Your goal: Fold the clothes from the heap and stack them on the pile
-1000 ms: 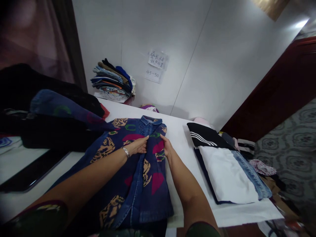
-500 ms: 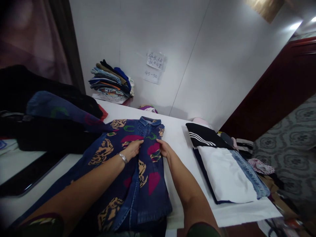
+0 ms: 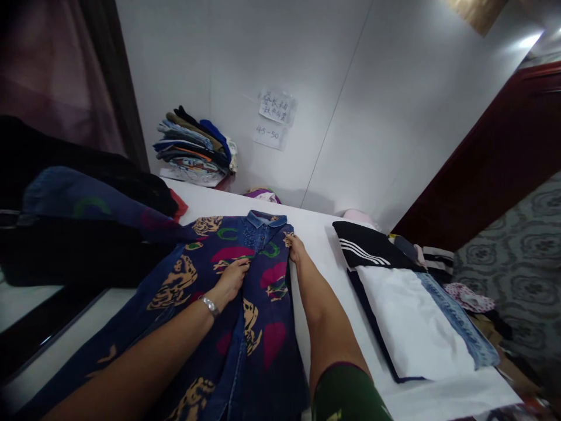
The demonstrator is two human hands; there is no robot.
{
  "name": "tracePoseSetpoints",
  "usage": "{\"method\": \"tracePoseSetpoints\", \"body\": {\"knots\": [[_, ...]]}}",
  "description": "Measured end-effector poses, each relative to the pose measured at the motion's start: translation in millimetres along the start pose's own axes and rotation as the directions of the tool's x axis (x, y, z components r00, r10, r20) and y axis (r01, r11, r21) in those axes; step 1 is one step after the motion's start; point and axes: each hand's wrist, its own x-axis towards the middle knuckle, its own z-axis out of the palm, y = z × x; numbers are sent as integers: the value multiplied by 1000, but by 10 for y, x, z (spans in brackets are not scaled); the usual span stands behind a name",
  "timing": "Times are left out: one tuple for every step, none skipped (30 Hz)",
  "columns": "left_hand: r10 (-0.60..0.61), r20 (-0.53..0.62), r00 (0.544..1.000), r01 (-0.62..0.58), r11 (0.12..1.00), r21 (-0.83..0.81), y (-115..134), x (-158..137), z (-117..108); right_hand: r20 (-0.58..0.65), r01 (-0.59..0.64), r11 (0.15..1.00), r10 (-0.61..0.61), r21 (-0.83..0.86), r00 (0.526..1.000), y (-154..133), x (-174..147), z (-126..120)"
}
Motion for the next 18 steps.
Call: {"method": "tracePoseSetpoints", "body": {"knots": [[8,-16,1000,-8,1000,7,-1,-13,1,-3,12,1000,-12,-3,1000,-22,76,30],[19,-33,999,-19,1000,15,-5,-23,3,-5,22,1000,-22,-5,1000,-41,149,59],[33,-50,998,-32,999,21,-12,-27,5,-8,31,1000,-31,-7,999,-57,219,88],[49,-67,997,-47,999,27,-24,-25,5,-11,37,999,-38,-9,999,-68,284,114],[65,-82,994,-62,997,34,-41,-19,5,-16,42,999,-42,-10,999,-71,342,138],[79,-96,992,-75,996,41,-61,-8,3,-22,41,999,-42,-12,999,-67,392,157],[91,-105,990,-86,995,49,-84,6,0,-29,37,999,-37,-14,999,-58,434,171],[101,-111,989,-95,994,56,-109,23,-5,-35,29,999,-30,-17,999,-46,467,181],[109,-112,988,-102,993,64,-132,40,-11,-40,21,1000,-22,-20,999,-34,492,186],[115,-111,987,-108,992,73,-154,57,-18,-41,13,1000,-14,-22,999,-24,509,187],[121,-108,987,-112,990,81,-173,74,-24,-38,8,1000,-9,-22,999,-18,517,186],[126,-104,987,-117,989,89,-189,90,-30,-31,5,1000,-6,-23,999,-17,516,183],[131,-99,986,-121,988,97,-201,103,-34,-23,4,1000,-5,-23,1000,-21,506,178],[135,-94,986,-126,987,103,-210,115,-36,-15,6,1000,-6,-24,1000,-27,486,171],[139,-89,986,-130,986,108,-215,123,-36,-9,9,1000,-10,-24,1000,-33,454,162],[144,-85,986,-134,985,113,-218,129,-34,-7,15,1000,-16,-24,1000,-38,408,148],[148,-81,986,-138,983,118,-218,133,-29,-5,21,999,-21,-24,1000,-39,345,129],[151,-78,985,-141,982,123,-216,135,-23,-2,24,999,-24,-25,1000,-35,264,104]]}}
